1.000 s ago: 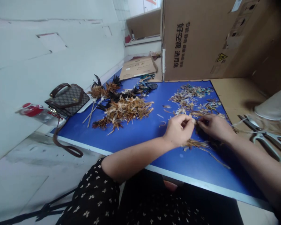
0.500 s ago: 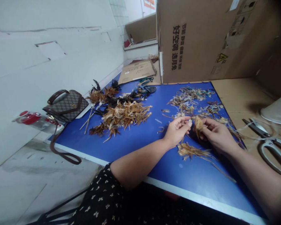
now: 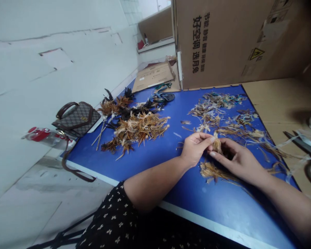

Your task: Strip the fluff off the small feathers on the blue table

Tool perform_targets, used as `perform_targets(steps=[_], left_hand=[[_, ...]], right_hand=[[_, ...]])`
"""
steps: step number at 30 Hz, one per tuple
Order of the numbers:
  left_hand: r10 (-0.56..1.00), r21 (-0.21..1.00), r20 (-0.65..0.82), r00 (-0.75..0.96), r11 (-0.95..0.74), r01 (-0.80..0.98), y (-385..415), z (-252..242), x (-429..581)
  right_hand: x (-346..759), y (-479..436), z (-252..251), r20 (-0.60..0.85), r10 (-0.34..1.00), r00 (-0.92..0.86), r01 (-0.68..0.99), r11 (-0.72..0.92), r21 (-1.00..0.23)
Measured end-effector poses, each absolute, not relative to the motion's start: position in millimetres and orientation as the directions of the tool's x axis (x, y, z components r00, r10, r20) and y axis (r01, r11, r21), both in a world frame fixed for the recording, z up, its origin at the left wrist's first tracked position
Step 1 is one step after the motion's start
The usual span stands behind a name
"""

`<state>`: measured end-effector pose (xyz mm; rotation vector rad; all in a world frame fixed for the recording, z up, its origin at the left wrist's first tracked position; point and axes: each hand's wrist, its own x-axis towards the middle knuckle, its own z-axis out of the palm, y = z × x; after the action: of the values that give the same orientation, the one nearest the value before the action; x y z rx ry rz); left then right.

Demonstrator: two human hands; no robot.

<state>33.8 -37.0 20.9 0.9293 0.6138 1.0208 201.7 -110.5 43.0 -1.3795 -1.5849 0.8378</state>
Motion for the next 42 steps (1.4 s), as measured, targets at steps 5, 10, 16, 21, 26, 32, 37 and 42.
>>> perform_targets(steps=[5, 10, 16, 21, 26, 32, 37, 42], left_hand=[[0.903, 0.856, -0.021, 0.429, 0.238, -0.459, -39, 23, 31], [0.887, 0.832, -0.05, 0.459, 0.292, -0.473, -39, 27, 25], [0.848, 0.891, 0.008, 0.529, 0.234, -0.389, -40, 23, 21], [0.817, 0.905, 0.092, 0.569, 0.17, -0.39, -39, 25, 19], [0.836, 0.905, 0.085, 0.542, 0.163, -0.394, -36, 24, 19], [0.879, 0.891, 0.012, 0.476, 0.206, -0.403, -35, 22, 23], [0.878, 0.858, -0.019, 0.479, 0.26, -0.443, -36, 25, 23], [0.823, 0.816, 0.02, 0.567, 0.314, -0.485, -36, 28, 19]], right_hand=[[203, -112, 39, 0.092, 0.994, -0.067, 0.366, 0.11, -0.924], [208, -115, 42, 0.047, 0.999, -0.018, 0.279, 0.05, -0.959], [210, -118, 42, -0.041, 0.997, -0.061, 0.175, -0.03, -0.984], [208, -119, 42, -0.138, 0.984, -0.108, 0.045, -0.134, -0.99], [207, -116, 42, -0.191, 0.977, -0.095, -0.085, -0.199, -0.976], [205, -115, 44, -0.059, 0.994, 0.097, 0.044, -0.064, -0.997], [203, -118, 48, 0.08, 0.983, 0.164, 0.224, 0.042, -0.974], [202, -116, 45, 0.019, 0.989, 0.145, 0.093, 0.006, -0.996]])
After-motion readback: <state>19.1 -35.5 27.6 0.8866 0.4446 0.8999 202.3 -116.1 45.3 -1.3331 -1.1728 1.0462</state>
